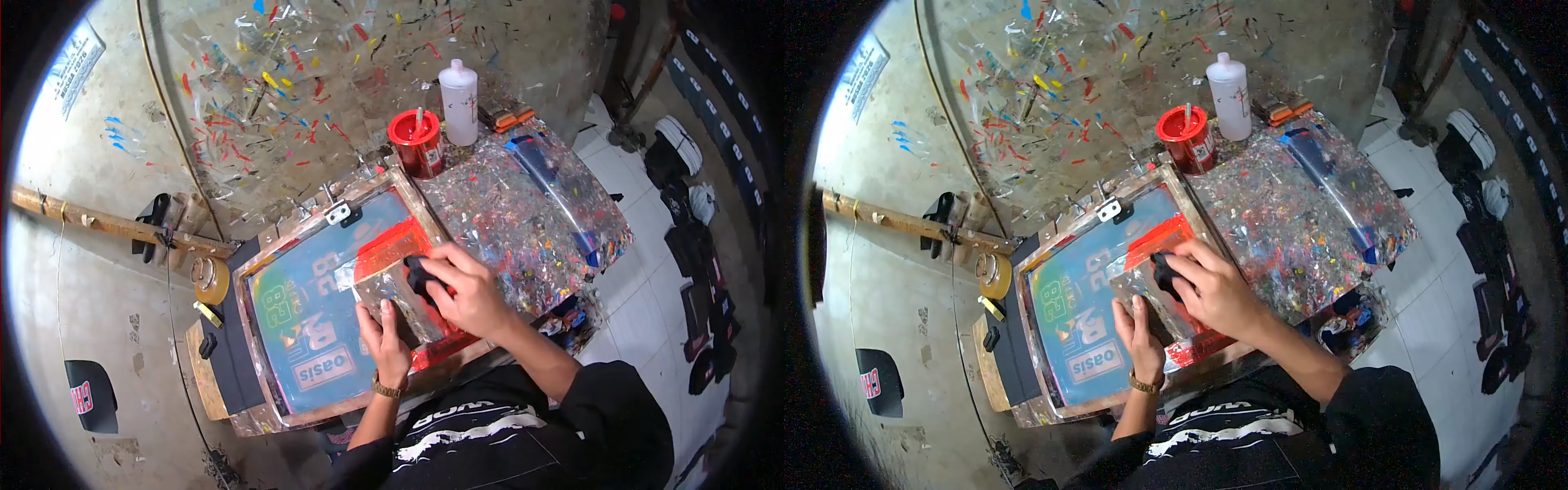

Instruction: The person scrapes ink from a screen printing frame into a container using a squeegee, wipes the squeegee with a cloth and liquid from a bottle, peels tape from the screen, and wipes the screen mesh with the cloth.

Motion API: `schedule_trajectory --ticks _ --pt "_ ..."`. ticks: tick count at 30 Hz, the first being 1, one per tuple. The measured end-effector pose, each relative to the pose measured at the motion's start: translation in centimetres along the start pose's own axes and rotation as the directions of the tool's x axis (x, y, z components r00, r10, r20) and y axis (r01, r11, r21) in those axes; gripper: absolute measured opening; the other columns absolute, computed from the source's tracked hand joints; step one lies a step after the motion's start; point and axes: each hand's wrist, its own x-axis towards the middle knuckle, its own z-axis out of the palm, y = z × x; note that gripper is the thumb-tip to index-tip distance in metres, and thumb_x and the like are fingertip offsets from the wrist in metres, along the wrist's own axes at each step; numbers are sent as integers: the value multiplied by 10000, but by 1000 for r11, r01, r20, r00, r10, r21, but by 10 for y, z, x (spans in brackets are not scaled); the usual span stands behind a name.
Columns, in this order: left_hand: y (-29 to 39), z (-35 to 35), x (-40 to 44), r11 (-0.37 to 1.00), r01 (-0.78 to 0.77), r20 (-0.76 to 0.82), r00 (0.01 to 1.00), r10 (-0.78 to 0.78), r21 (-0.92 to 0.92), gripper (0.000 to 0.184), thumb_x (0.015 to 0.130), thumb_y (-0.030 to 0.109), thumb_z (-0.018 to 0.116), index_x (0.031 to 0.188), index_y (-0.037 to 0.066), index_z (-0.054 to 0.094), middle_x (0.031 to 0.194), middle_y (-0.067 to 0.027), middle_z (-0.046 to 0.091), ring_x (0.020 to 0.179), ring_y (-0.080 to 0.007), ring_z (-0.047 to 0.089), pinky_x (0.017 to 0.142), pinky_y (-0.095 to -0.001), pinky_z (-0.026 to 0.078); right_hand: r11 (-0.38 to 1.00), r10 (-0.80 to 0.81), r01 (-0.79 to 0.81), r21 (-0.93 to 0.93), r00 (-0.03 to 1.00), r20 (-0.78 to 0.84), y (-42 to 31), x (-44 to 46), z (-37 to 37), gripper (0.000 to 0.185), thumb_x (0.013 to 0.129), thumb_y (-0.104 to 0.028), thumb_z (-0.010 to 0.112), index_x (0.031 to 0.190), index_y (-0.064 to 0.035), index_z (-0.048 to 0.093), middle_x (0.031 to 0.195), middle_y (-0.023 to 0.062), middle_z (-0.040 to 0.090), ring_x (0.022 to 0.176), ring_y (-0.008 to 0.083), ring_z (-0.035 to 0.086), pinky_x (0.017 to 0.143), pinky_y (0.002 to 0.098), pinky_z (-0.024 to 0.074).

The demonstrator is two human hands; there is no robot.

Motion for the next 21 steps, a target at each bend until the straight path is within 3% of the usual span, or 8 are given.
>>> schedule_trajectory --ticks 3,6,10,13,16,18,20,21 --pt "7 -11 8 997 -34 -22 999 35 63 223 1047 216 537 1185 43 508 1048 -8 565 935 -77 508 842 -240 425 998 -54 53 19 996 71 -5 -4 0 357 820 64 641 1176 71 626 1077 183 575 960 337 631 826 382 528" --pt "17 -18 27 986 -6 -122 992 -15 -167 209 1047 208 540 1161 36 502 1022 -3 561 934 -68 527 845 -256 447 998 -34 24 56 985 170 -18 -30 3 366 817 90 640 1183 73 637 1059 180 585 961 311 640 839 376 537" --pt "7 -9 5 1000 -11 12 1000 11 -2 208 1040 158 529 1200 27 504 1096 -17 558 991 -72 506 886 -238 420 997 -78 79 -3 995 58 -8 -15 -7 345 814 89 651 1158 71 646 1047 175 587 933 301 640 811 370 539" --pt "10 1 -4 998 -14 40 999 16 -56 203 1050 163 508 1205 33 508 1102 -21 561 991 -78 501 886 -243 415 999 -36 35 24 999 24 -15 1 -12 359 819 87 638 1177 55 642 1041 169 583 921 305 638 800 371 534" --pt "21 -9 13 996 -42 -65 997 37 -73 163 1052 173 522 1160 51 515 1061 -8 563 996 -72 511 887 -263 437 996 -90 92 -14 991 104 -16 -16 -2 418 811 61 656 1227 34 634 1067 157 566 945 300 633 814 368 528" --pt "-1 -32 33 972 -3 -101 995 -22 -234 185 1042 178 550 1179 54 533 1090 -16 607 953 -91 572 870 -282 466 999 -30 25 34 984 174 -21 -35 2 454 780 95 648 1221 -10 668 1050 138 590 889 266 640 792 338 535" --pt "-6 -26 39 964 110 -221 961 -165 -242 244 1046 264 551 1129 36 562 998 2 563 964 -65 532 862 -252 442 997 3 -21 70 969 247 -20 -39 -7 409 775 92 651 1173 0 676 1065 137 596 897 275 643 796 328 532" --pt "-22 -32 45 912 200 -148 952 -267 -358 307 1053 322 523 1161 45 596 929 3 595 911 -102 612 824 -269 502 996 25 -41 77 978 207 -19 -34 -15 362 772 75 663 1132 28 670 1030 149 604 908 278 647 810 338 529"
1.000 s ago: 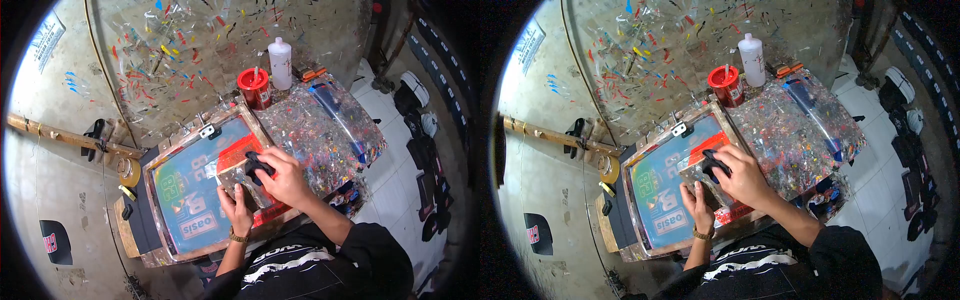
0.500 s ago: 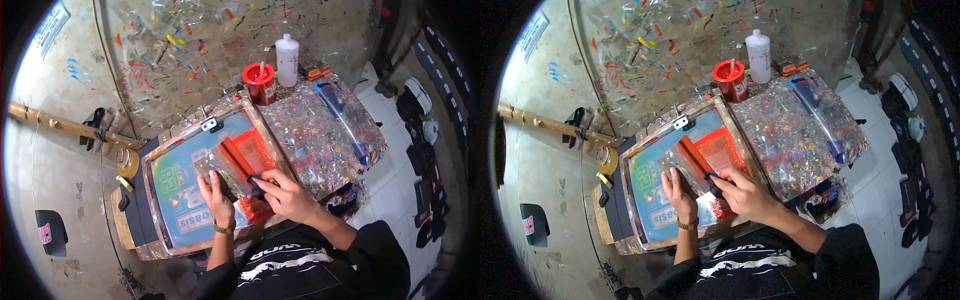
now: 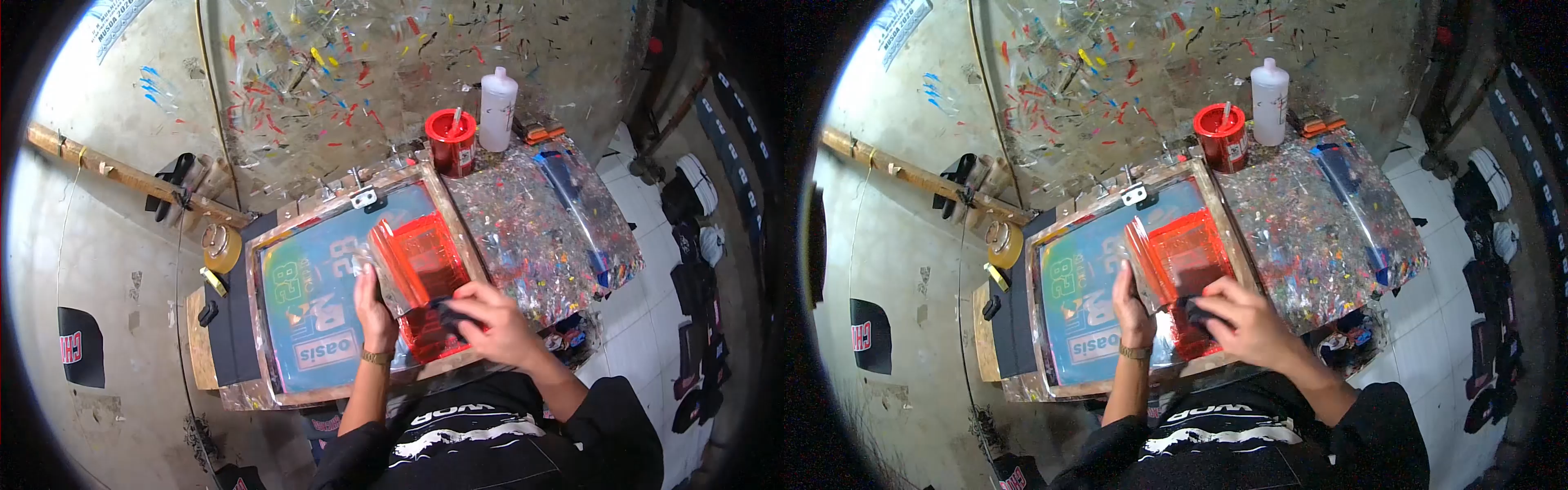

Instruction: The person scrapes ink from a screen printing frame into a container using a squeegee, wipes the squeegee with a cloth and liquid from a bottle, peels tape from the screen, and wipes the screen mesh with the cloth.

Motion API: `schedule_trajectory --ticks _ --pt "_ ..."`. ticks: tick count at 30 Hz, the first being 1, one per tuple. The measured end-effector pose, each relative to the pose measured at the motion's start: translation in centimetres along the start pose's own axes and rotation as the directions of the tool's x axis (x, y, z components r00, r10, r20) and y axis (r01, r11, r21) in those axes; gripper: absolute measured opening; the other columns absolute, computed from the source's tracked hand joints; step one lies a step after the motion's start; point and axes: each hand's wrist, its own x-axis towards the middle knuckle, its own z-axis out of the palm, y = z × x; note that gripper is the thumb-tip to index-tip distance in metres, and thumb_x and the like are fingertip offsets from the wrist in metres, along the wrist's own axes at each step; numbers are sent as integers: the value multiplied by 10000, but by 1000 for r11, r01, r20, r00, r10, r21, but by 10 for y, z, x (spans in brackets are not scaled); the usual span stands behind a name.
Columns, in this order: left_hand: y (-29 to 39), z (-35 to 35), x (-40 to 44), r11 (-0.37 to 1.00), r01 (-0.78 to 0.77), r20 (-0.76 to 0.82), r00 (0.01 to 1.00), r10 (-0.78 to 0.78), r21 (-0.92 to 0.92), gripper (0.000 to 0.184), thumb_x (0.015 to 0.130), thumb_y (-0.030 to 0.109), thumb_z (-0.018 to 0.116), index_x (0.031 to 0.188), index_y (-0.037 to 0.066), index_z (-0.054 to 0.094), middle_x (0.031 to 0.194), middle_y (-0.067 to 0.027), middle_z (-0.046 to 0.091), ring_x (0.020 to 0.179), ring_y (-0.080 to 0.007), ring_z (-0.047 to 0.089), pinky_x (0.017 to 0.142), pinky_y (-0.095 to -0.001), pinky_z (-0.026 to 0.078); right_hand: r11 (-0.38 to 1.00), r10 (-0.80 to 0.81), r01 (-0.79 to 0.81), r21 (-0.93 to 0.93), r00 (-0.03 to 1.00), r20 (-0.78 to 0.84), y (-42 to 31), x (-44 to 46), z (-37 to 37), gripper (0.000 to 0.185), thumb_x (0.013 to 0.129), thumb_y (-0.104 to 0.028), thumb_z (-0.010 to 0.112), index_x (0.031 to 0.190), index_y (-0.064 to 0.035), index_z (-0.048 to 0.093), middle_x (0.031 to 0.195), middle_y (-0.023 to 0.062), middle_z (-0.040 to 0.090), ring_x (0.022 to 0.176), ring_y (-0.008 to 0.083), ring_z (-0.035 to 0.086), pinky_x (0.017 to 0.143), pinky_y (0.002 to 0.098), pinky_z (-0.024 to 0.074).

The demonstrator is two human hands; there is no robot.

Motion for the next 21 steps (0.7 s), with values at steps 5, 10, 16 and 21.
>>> schedule_trajectory --ticks 5,10,16,21 --pt "-19 16 -33 739 604 441 773 -455 -297 403 1012 455 528 1053 60 597 709 -11 541 494 -114 431 396 -229 356 943 182 -93 320 948 -263 16 44 -22 254 807 55 685 1056 77 638 968 101 619 890 129 616 781 252 495" --pt "-35 27 -42 688 699 733 571 -369 -197 483 1011 553 448 1077 83 535 677 -8 483 433 -153 461 383 -263 418 919 227 -142 368 954 -197 7 76 -4 299 825 14 692 1122 24 659 874 54 616 732 82 572 656 254 481" --pt "-50 18 -36 740 645 380 744 -550 -191 548 1001 600 438 1261 131 549 1010 -44 653 829 -195 665 688 -343 565 997 59 -67 -31 976 -211 -7 64 18 248 808 -50 738 1048 13 729 910 154 681 816 294 685 728 364 539" --pt "-90 -30 -4 717 523 663 740 -113 -461 458 1003 455 517 1341 146 519 1258 -40 595 1097 -215 598 981 -375 493 984 140 -142 102 990 29 -34 20 30 278 806 -71 734 1075 -1 724 930 135 666 828 270 686 722 364 543"
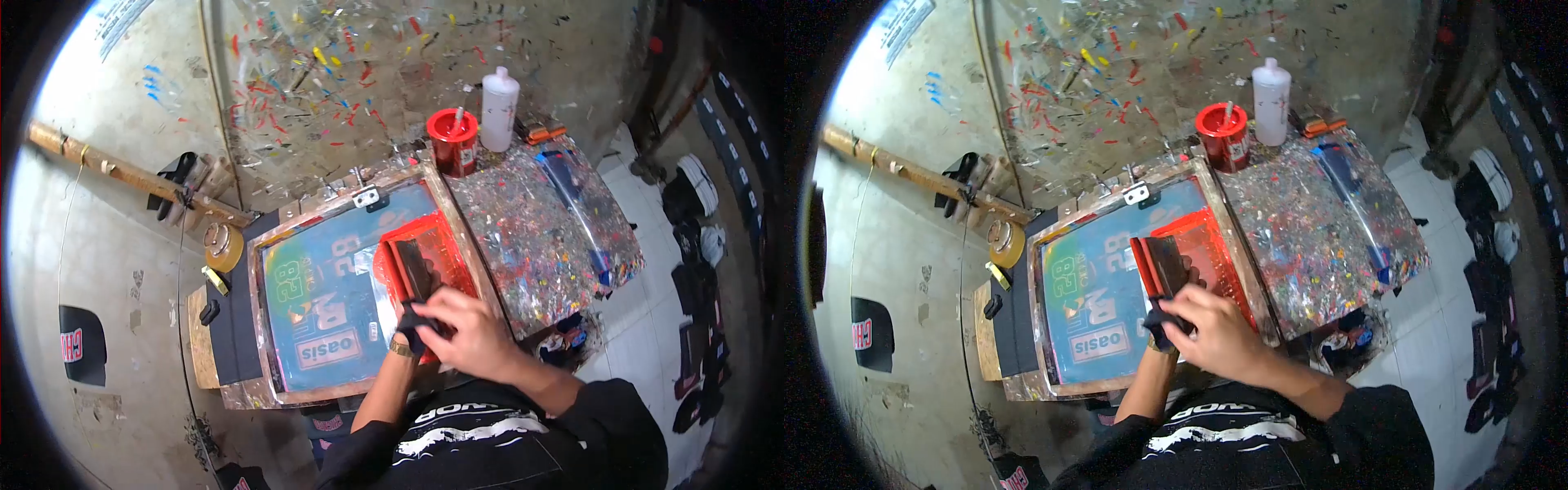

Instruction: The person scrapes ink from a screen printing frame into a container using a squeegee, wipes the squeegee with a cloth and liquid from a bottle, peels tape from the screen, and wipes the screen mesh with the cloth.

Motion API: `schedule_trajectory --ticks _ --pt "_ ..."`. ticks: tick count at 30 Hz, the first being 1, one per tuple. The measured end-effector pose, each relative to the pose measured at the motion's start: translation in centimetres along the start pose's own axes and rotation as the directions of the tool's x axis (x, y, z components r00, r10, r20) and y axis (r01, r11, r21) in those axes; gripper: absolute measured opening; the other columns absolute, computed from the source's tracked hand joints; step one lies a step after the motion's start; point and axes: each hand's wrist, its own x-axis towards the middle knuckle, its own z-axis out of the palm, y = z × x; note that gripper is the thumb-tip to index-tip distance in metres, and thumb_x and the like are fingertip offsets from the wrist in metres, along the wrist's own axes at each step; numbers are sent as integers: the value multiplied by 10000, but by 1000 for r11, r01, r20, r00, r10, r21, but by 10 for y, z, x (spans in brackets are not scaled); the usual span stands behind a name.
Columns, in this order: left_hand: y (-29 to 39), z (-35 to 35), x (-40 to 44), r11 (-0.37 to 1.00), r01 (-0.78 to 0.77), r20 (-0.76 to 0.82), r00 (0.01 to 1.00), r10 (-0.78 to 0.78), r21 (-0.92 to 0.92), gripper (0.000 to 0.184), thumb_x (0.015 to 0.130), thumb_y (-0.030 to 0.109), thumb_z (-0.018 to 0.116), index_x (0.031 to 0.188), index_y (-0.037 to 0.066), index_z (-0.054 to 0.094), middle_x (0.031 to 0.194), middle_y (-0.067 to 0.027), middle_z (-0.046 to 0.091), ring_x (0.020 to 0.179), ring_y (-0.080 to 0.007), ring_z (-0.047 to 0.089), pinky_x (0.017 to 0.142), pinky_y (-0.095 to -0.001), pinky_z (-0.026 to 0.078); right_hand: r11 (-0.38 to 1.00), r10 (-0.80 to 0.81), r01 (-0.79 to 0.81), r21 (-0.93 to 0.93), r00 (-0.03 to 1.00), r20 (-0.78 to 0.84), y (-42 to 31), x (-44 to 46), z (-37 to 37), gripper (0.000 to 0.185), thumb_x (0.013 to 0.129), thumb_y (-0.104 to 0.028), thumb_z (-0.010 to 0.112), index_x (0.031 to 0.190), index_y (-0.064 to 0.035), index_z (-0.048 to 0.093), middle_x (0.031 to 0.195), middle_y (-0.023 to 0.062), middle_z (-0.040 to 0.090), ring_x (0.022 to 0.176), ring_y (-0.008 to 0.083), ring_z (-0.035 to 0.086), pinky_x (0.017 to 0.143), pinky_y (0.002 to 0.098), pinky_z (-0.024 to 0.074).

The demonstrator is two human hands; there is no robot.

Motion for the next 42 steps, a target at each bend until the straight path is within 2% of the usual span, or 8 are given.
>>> schedule_trajectory --ticks 2,8,12,15,24,30,37,42 --pt "9 -10 15 985 67 120 992 -49 -156 464 992 469 515 1273 104 577 1151 -59 651 1012 -221 655 900 -360 553 999 -35 34 -3 999 -22 3 3 2 274 803 -67 729 1069 -2 724 929 132 667 826 265 686 722 360 545" --pt "-13 61 17 804 -71 -164 965 205 590 478 1057 432 431 1329 47 513 1218 -111 618 1094 -244 633 970 -385 536 999 -26 33 27 974 -224 1 42 -9 239 790 7 696 1026 -11 723 852 73 675 657 110 607 595 253 485" --pt "12 12 16 995 -94 -25 995 94 -12 439 1047 437 435 1272 71 526 1125 -86 620 1029 -218 622 904 -370 526 989 19 -4 146 995 -99 -6 25 -2 226 816 23 699 1032 -32 736 812 4 653 614 10 533 520 204 415" --pt "32 8 23 991 -59 -22 998 62 118 371 1059 430 416 1135 94 554 922 0 572 830 -149 583 738 -326 496 916 219 -234 327 972 82 -3 5 3 224 837 60 667 1049 -6 699 829 24 669 695 41 619 581 204 491" --pt "21 76 17 577 -94 -164 910 380 811 531 1076 518 326 1107 59 593 932 -17 628 820 -96 598 695 -272 504 759 162 -133 638 987 12 23 28 -15 149 889 87 631 1021 24 602 867 68 711 736 65 664 564 215 527" --pt "44 93 26 482 -50 -151 917 369 875 538 1083 485 318 1099 38 617 927 -47 653 840 -114 621 746 -278 514 722 207 -184 667 977 47 37 5 -4 134 884 114 610 990 52 660 943 91 720 876 108 686 773 261 562" --pt "35 113 21 487 32 -221 916 336 873 506 1094 416 329 1150 -9 596 949 -55 658 880 -128 616 822 -296 494 699 267 -142 700 961 -71 38 11 -12 174 930 66 588 1095 67 644 880 104 732 725 109 690 561 243 553" --pt "51 100 33 264 -6 -119 883 454 964 446 1100 354 352 1120 -13 604 956 -58 649 880 -126 585 806 -300 473 711 262 -166 683 964 -38 56 -13 2 218 935 93 521 1109 64 649 1043 101 715 984 134 684 889 279 538"
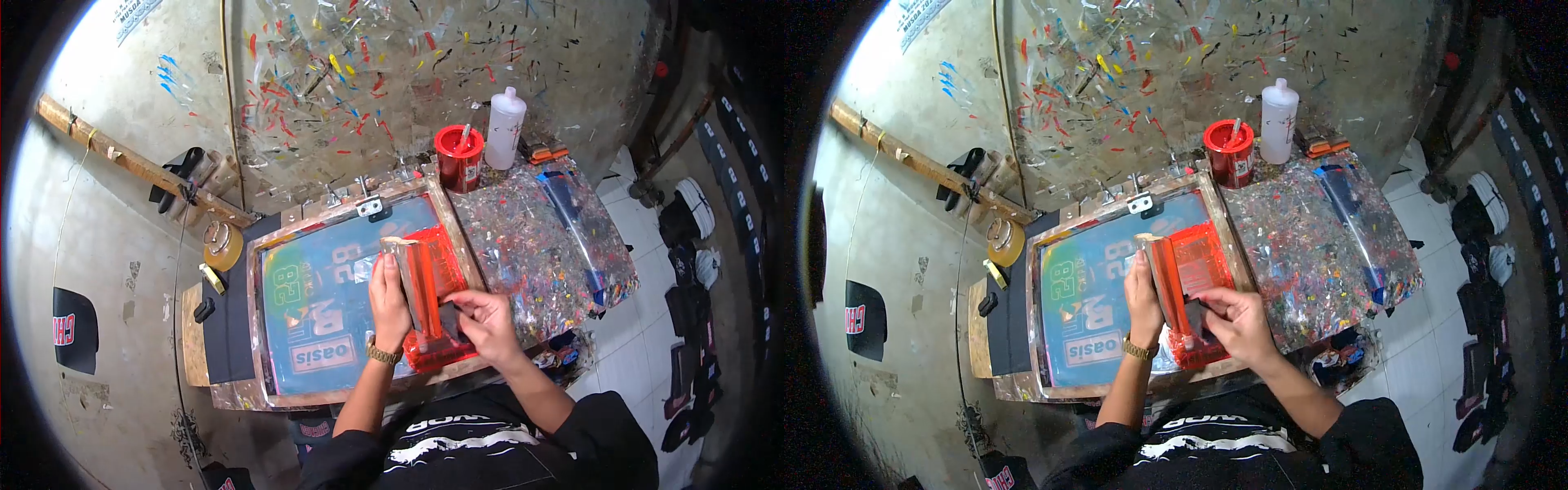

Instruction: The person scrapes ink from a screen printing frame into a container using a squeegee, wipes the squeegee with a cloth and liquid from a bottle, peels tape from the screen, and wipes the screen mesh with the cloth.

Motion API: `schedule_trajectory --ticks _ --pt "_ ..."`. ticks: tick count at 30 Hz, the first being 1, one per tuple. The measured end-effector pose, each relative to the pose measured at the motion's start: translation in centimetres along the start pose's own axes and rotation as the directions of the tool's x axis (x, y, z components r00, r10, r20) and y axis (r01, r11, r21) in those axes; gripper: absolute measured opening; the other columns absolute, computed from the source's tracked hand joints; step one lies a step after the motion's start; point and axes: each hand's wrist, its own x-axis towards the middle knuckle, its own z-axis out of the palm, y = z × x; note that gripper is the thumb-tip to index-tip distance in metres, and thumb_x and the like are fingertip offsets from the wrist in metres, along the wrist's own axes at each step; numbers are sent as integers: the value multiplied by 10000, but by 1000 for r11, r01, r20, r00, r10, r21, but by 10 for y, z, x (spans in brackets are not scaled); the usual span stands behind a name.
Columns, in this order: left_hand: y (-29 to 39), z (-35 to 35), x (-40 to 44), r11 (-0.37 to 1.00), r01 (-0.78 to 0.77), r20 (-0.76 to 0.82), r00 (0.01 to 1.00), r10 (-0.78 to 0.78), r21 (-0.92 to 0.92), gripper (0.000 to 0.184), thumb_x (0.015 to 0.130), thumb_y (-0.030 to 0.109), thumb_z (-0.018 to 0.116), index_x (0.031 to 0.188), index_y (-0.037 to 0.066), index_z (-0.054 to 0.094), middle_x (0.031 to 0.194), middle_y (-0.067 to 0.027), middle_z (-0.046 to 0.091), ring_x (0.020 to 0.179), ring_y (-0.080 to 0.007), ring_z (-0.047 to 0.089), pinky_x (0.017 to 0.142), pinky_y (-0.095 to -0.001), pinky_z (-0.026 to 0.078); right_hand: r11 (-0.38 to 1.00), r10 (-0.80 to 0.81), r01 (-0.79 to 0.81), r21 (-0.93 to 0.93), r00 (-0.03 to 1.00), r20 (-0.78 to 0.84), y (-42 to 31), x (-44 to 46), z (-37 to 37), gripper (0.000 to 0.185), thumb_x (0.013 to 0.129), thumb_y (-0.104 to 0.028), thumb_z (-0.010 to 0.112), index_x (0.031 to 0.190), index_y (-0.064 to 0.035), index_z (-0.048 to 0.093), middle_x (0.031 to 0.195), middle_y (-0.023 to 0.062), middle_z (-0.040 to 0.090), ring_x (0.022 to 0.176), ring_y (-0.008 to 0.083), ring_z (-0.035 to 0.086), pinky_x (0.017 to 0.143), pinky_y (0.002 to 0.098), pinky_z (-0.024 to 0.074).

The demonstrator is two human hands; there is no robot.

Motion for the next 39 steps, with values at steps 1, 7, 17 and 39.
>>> schedule_trajectory --ticks 1,7,17,39 --pt "11 8 -6 999 -35 8 999 35 36 449 1099 351 356 1108 -21 607 949 -70 639 867 -134 564 788 -316 464 1000 -5 5 0 1000 -13 -12 7 1 232 927 87 521 1121 69 646 979 94 715 870 116 677 783 254 538" --pt "12 27 -17 993 -87 -44 995 90 81 418 1087 352 406 1046 -23 586 823 -71 560 765 -147 495 700 -332 425 996 -52 47 -77 996 -66 -15 7 -9 285 934 95 530 1187 62 659 924 64 720 779 64 654 690 223 525" --pt "26 4 6 932 -24 -192 976 100 360 433 1049 381 510 848 1 459 650 -123 500 598 -180 427 560 -395 392 975 -182 172 -144 981 -65 -46 7 -26 392 905 106 551 1286 23 593 968 59 680 865 63 638 734 208 491" --pt "40 10 -17 937 -41 -141 985 95 347 343 1037 327 537 1050 -14 573 862 -206 669 775 -299 660 692 -424 492 323 -479 479 -816 827 295 -49 35 -3 457 790 37 678 1237 -57 663 1045 150 622 905 312 664 794 387 560"
